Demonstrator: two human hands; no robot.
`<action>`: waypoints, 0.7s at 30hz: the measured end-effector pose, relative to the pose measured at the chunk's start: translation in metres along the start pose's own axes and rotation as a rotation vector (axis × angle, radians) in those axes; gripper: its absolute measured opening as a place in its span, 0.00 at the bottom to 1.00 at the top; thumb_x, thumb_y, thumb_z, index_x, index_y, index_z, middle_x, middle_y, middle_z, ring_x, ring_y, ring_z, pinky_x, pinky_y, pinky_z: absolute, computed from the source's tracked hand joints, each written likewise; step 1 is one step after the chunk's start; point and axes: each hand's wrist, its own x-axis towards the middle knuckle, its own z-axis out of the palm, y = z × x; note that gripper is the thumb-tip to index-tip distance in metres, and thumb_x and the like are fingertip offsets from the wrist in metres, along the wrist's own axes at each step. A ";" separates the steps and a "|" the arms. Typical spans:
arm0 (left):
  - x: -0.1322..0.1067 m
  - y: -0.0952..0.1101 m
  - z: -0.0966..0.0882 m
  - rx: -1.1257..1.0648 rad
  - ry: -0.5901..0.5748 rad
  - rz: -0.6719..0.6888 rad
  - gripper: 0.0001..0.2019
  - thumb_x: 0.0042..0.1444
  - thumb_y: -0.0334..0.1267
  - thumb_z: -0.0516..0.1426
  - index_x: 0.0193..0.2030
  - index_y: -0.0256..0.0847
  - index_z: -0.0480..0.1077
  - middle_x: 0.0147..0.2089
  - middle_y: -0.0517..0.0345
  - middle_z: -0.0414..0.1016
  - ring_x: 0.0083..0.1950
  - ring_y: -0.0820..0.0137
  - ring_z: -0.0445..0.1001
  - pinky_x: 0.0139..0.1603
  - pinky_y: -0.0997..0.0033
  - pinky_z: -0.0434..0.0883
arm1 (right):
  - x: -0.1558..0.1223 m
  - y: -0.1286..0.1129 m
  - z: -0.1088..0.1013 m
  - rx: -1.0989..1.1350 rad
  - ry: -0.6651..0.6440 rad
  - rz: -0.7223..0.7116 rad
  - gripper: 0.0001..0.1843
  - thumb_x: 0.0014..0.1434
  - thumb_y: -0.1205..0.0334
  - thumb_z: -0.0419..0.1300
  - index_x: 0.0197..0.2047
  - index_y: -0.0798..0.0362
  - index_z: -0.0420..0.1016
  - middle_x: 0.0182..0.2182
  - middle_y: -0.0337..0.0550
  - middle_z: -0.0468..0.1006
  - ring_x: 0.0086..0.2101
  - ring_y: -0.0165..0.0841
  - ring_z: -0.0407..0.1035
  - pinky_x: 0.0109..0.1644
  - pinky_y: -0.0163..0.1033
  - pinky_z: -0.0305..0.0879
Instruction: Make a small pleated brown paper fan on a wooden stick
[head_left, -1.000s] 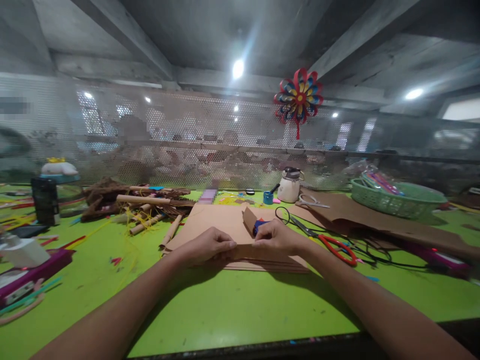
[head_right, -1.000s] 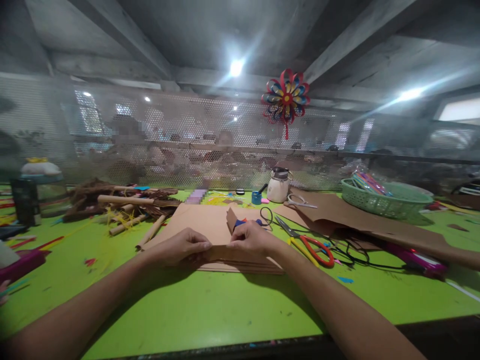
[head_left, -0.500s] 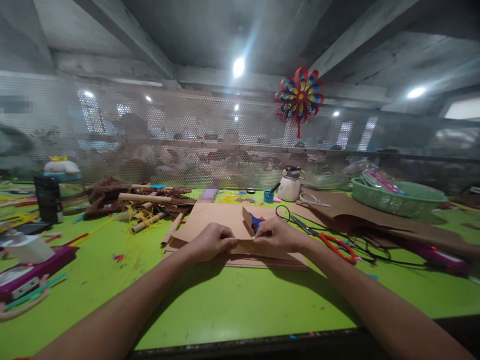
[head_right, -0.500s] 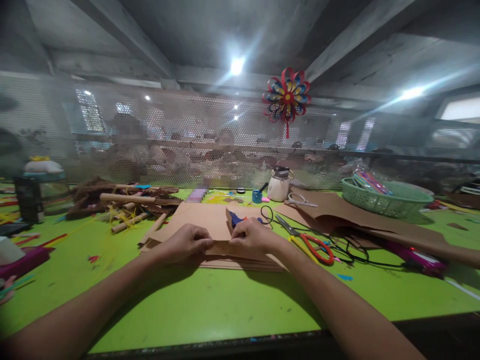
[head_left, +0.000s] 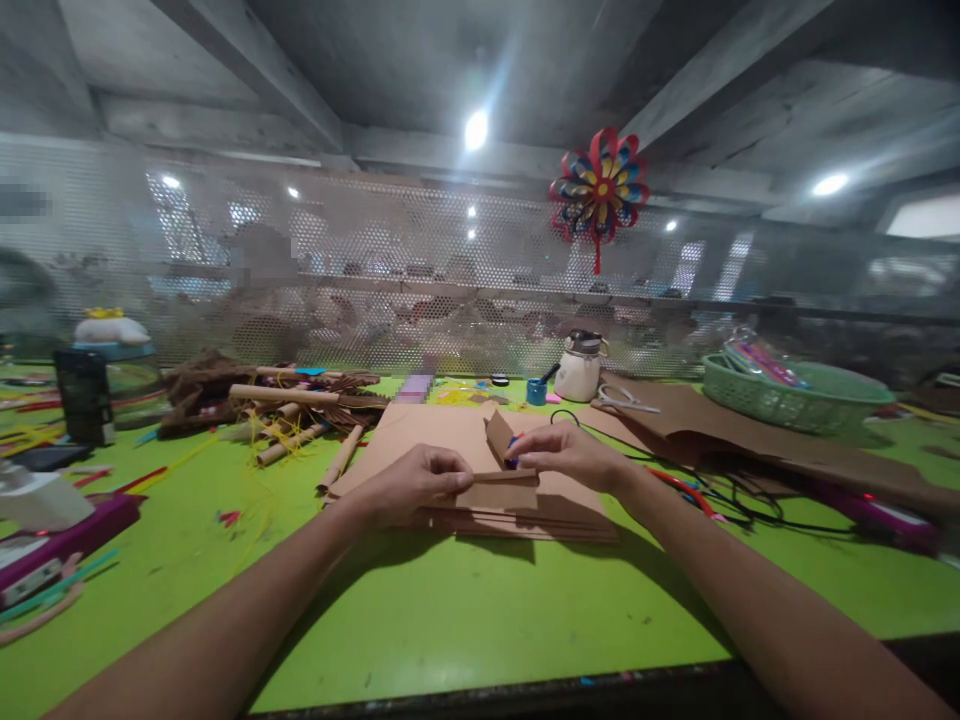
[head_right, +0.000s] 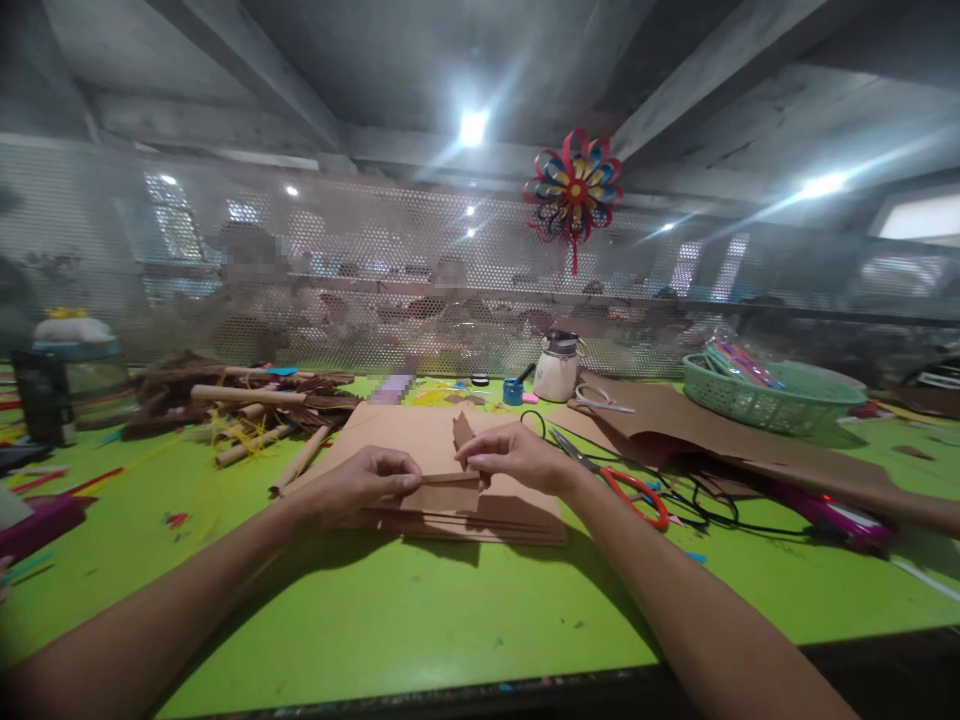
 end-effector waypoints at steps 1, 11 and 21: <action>-0.001 0.000 0.000 -0.061 -0.025 -0.011 0.13 0.50 0.45 0.57 0.28 0.34 0.67 0.21 0.63 0.58 0.22 0.78 0.55 0.23 0.76 0.53 | -0.001 -0.003 0.002 0.033 -0.025 -0.015 0.20 0.51 0.56 0.60 0.46 0.57 0.73 0.34 0.45 0.75 0.32 0.29 0.68 0.37 0.35 0.65; -0.001 0.002 0.024 -0.351 -0.199 -0.055 0.13 0.49 0.43 0.59 0.33 0.33 0.71 0.29 0.55 0.71 0.27 0.77 0.64 0.30 0.74 0.60 | -0.002 -0.022 0.026 0.041 0.016 -0.191 0.10 0.51 0.59 0.61 0.34 0.57 0.77 0.29 0.42 0.72 0.30 0.27 0.65 0.35 0.34 0.62; 0.008 0.014 0.008 -0.105 0.261 0.036 0.14 0.53 0.46 0.54 0.36 0.35 0.71 0.34 0.52 0.72 0.34 0.72 0.68 0.34 0.73 0.65 | 0.005 -0.004 0.018 -0.595 -0.002 -0.004 0.16 0.60 0.58 0.49 0.28 0.59 0.71 0.23 0.39 0.68 0.26 0.27 0.59 0.30 0.31 0.55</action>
